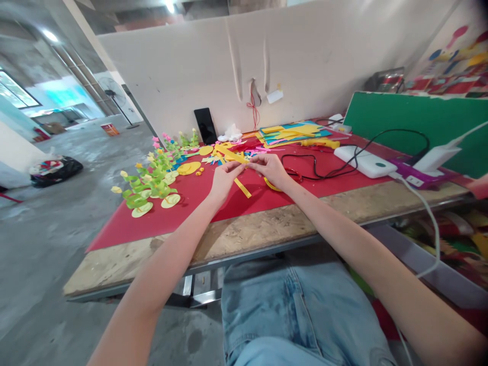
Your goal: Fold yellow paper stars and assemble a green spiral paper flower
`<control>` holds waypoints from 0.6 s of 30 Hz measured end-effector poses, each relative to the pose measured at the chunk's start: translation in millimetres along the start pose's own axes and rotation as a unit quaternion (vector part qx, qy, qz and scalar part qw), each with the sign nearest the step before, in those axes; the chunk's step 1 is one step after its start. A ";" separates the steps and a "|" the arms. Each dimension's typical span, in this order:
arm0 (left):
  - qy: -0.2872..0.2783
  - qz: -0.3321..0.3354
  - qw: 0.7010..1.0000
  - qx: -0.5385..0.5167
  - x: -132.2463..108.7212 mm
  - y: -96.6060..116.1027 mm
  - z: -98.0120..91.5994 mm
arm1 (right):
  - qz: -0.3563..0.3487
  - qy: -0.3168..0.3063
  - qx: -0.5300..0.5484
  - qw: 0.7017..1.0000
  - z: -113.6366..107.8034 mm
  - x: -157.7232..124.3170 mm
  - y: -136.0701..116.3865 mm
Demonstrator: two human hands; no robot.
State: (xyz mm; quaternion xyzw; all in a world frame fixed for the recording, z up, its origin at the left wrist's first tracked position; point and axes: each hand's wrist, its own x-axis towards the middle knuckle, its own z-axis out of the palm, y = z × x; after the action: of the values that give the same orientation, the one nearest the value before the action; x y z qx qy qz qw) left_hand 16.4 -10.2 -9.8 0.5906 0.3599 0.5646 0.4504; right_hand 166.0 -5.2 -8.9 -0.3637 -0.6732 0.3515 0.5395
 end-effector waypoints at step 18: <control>0.028 -0.026 0.994 -0.104 -0.6 5.0 -1.0 | 0.013 -0.005 0.041 0.999 1.1 -2.2 -8.4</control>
State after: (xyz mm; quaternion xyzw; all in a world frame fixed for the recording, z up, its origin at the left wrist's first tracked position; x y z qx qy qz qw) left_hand 15.0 -12.2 -5.4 0.5149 0.3275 0.6034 0.5134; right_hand 164.3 -11.4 -2.8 -0.3480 -0.6561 0.3877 0.5460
